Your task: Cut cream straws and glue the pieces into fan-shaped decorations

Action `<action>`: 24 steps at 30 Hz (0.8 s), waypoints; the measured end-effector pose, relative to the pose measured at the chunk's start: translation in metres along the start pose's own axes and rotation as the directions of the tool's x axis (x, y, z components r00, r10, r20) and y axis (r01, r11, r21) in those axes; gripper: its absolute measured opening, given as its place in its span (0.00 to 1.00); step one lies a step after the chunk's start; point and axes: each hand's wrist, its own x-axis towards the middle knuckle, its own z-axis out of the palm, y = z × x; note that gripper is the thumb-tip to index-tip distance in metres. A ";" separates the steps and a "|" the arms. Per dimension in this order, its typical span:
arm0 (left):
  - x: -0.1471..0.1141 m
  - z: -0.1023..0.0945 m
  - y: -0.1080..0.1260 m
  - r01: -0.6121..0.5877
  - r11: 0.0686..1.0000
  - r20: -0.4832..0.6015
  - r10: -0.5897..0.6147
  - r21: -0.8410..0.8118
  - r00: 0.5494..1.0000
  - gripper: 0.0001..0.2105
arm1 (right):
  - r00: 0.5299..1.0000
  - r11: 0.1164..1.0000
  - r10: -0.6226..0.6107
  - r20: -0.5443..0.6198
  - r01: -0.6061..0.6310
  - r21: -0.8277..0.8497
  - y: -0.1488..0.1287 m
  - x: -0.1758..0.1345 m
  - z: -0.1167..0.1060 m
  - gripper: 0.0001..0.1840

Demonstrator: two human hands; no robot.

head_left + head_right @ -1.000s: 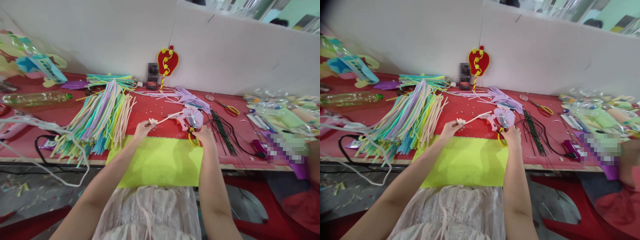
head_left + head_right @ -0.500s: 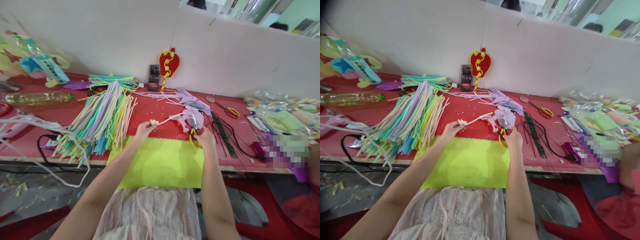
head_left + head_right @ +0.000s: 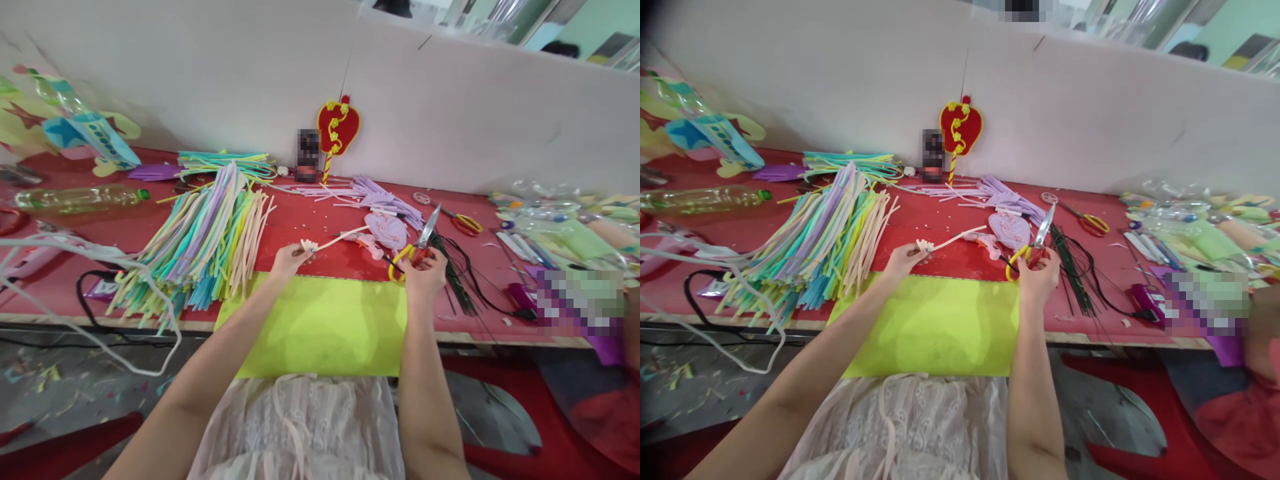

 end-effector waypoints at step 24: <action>-0.002 -0.001 0.003 -0.014 1.000 -0.018 0.014 -0.017 1.000 0.08 | 0.998 0.874 0.031 -0.046 -0.005 0.486 -0.047 0.003 0.025 0.31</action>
